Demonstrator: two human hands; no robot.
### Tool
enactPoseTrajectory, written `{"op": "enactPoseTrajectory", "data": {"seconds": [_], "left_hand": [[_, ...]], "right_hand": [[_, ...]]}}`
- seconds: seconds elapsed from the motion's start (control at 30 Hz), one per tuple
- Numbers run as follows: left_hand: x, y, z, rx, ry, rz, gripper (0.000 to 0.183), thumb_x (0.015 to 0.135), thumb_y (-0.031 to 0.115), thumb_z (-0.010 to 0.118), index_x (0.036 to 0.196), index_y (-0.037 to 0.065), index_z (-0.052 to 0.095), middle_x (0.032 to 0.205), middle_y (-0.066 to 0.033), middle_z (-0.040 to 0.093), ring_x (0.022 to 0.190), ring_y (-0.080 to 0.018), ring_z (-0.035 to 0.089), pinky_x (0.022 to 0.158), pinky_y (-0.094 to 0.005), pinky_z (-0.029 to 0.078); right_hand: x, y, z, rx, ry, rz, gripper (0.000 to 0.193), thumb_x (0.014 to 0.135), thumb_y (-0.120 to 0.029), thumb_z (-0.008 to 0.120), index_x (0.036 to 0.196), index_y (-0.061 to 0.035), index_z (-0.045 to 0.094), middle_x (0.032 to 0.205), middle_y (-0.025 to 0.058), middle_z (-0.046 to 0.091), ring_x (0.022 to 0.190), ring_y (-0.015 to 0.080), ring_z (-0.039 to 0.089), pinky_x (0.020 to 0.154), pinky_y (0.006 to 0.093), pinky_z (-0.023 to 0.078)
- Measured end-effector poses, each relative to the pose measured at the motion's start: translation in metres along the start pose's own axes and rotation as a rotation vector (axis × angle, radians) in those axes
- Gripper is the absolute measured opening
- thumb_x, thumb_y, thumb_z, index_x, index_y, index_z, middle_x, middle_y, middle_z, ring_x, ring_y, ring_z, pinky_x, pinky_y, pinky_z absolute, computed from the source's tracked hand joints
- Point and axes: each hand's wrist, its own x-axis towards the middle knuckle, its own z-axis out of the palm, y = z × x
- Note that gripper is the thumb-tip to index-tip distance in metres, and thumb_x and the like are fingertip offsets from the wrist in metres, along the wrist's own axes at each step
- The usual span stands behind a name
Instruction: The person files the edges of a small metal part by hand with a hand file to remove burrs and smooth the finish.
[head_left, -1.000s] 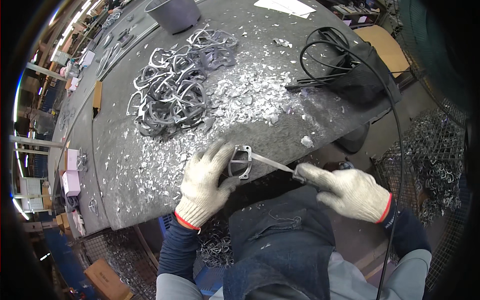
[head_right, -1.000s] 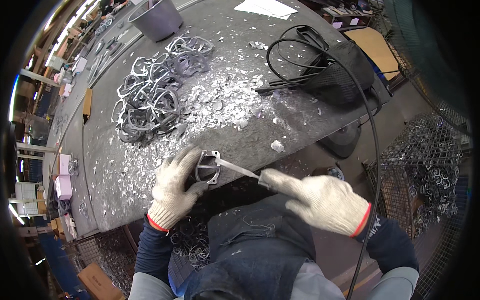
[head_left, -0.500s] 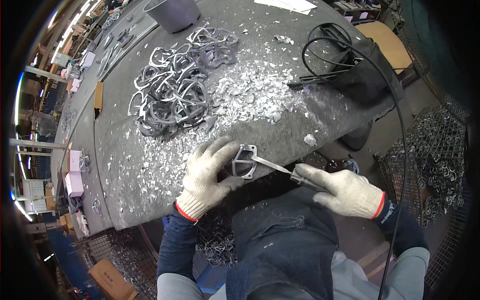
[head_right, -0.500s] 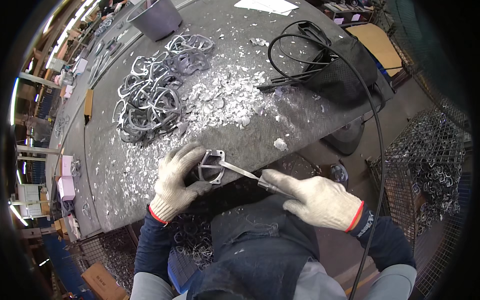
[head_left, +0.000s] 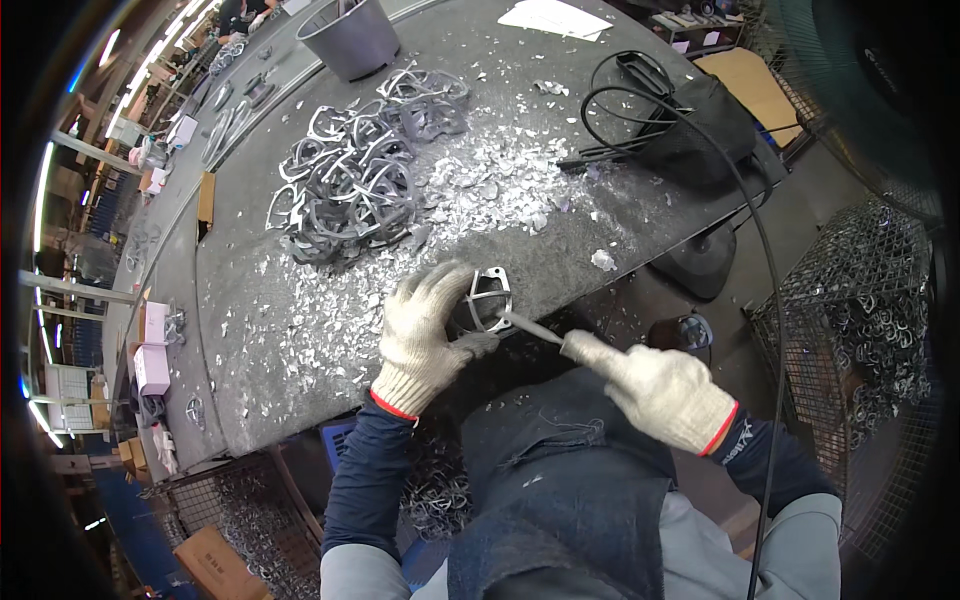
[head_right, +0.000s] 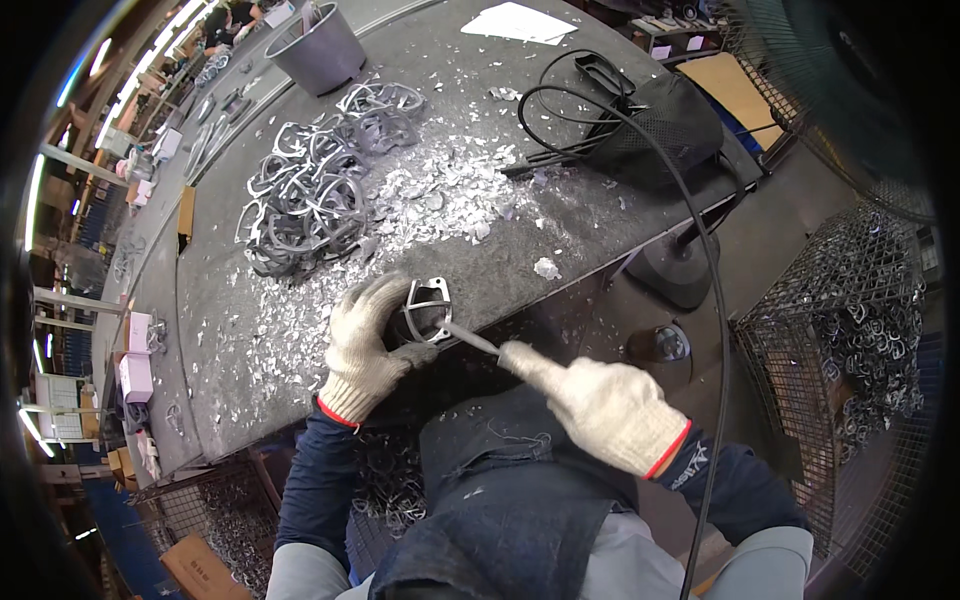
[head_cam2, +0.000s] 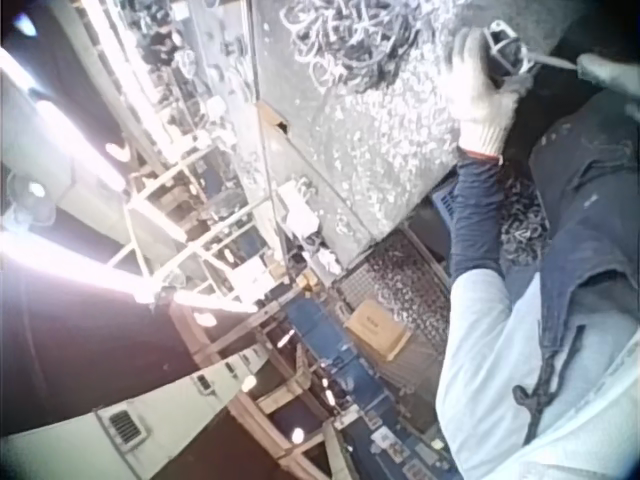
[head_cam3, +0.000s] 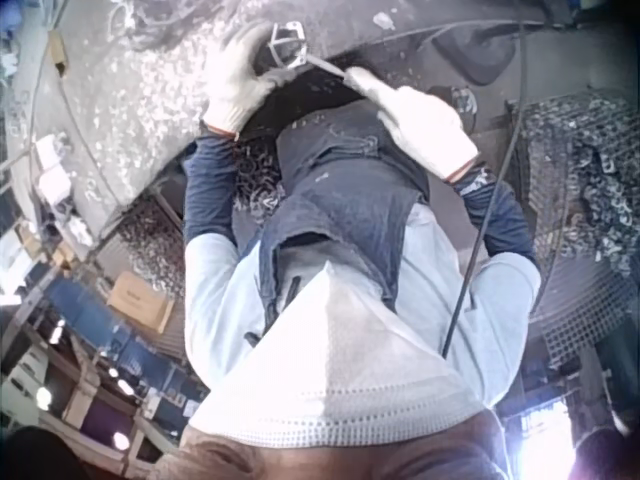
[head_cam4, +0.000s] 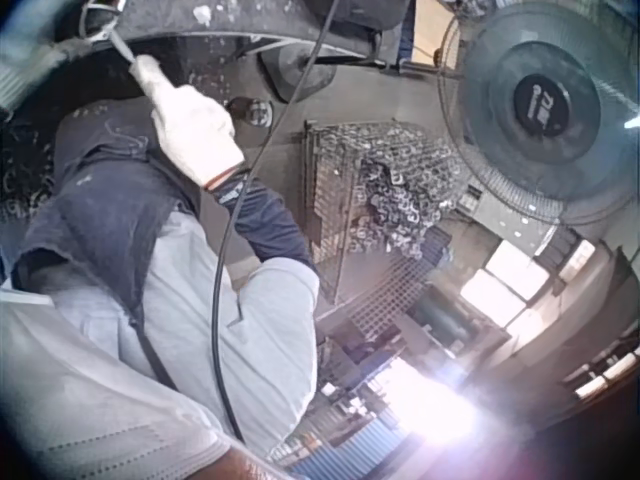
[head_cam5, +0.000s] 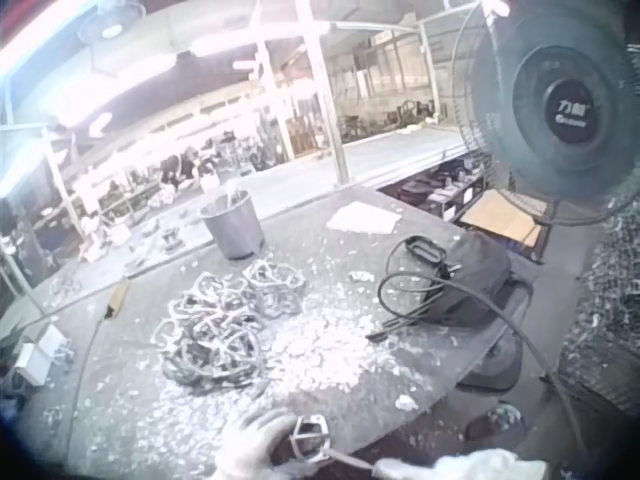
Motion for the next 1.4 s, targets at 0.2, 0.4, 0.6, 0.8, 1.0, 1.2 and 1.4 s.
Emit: {"op": "enactPoseTrajectory", "data": {"seconds": [0.2,0.4,0.6,0.8,1.0,1.2,1.4], "left_hand": [[0.0,0.0,0.002,-0.032,0.03,-0.012,0.091,0.063,0.034,0.111,0.142,0.003,0.078,0.142,-0.0199,0.082,0.133,-0.0463,0.076,0.116,-0.0554,0.059],[-0.005,0.008,0.006,0.009,0.07,-0.023,0.085,0.069,0.028,0.108,0.144,0.002,0.077,0.141,-0.0203,0.082,0.133,-0.0446,0.077,0.116,-0.0531,0.06],[-0.008,0.01,0.007,-0.034,0.068,-0.057,0.081,0.077,0.028,0.103,0.149,0.002,0.075,0.147,-0.0212,0.08,0.139,-0.0446,0.074,0.12,-0.0521,0.06],[-0.009,0.005,0.009,-0.024,0.047,-0.047,0.085,0.076,0.033,0.103,0.151,0.005,0.075,0.152,-0.0189,0.078,0.141,-0.0454,0.072,0.123,-0.0538,0.057],[-0.006,0.005,0.006,-0.02,-0.002,-0.081,0.087,0.074,0.032,0.103,0.152,0.006,0.075,0.152,-0.018,0.079,0.141,-0.0439,0.072,0.123,-0.0528,0.057],[-0.005,0.012,0.0,-0.035,0.049,-0.05,0.094,0.073,0.031,0.103,0.158,0.007,0.071,0.151,-0.0192,0.078,0.141,-0.0463,0.071,0.122,-0.0542,0.056],[0.014,0.029,-0.009,-0.105,0.029,0.091,0.084,0.082,0.021,0.095,0.16,0.008,0.066,0.153,-0.0225,0.073,0.138,-0.0497,0.07,0.118,-0.0572,0.057]], "right_hand": [[-0.003,-0.014,0.009,-0.064,0.023,-0.026,0.083,0.108,-0.021,0.076,0.183,-0.0336,0.043,0.095,0.02,0.081,0.087,0.0424,0.084,0.078,0.0557,0.069],[-0.007,-0.016,0.036,0.117,0.26,0.026,0.086,0.105,-0.016,0.079,0.182,-0.0337,0.046,0.102,0.0232,0.081,0.097,0.0427,0.084,0.086,0.056,0.068],[-0.014,-0.024,0.027,-0.083,0.314,-0.065,0.08,0.107,-0.018,0.076,0.181,-0.0352,0.049,0.101,0.0229,0.081,0.096,0.043,0.084,0.083,0.0571,0.068],[0.004,-0.039,-0.035,-0.632,0.278,-0.08,0.07,0.115,-0.022,0.063,0.179,-0.0447,0.05,0.109,0.02,0.084,0.091,0.0392,0.087,0.071,0.0606,0.068],[0.016,-0.028,-0.082,-0.885,0.478,-0.356,0.072,0.11,-0.017,0.068,0.177,-0.0408,0.056,0.091,0.0129,0.077,0.078,0.0312,0.083,0.062,0.0495,0.065],[-0.009,0.007,-0.046,-0.499,0.319,-0.148,0.076,0.103,-0.016,0.078,0.174,-0.0324,0.058,0.087,0.0129,0.074,0.075,0.0323,0.079,0.066,0.0486,0.063],[-0.028,0.005,0.024,0.427,0.215,0.014,0.089,0.103,-0.012,0.08,0.183,-0.0141,0.043,0.155,0.0233,0.077,0.135,0.0409,0.079,0.117,0.0458,0.063]]}}
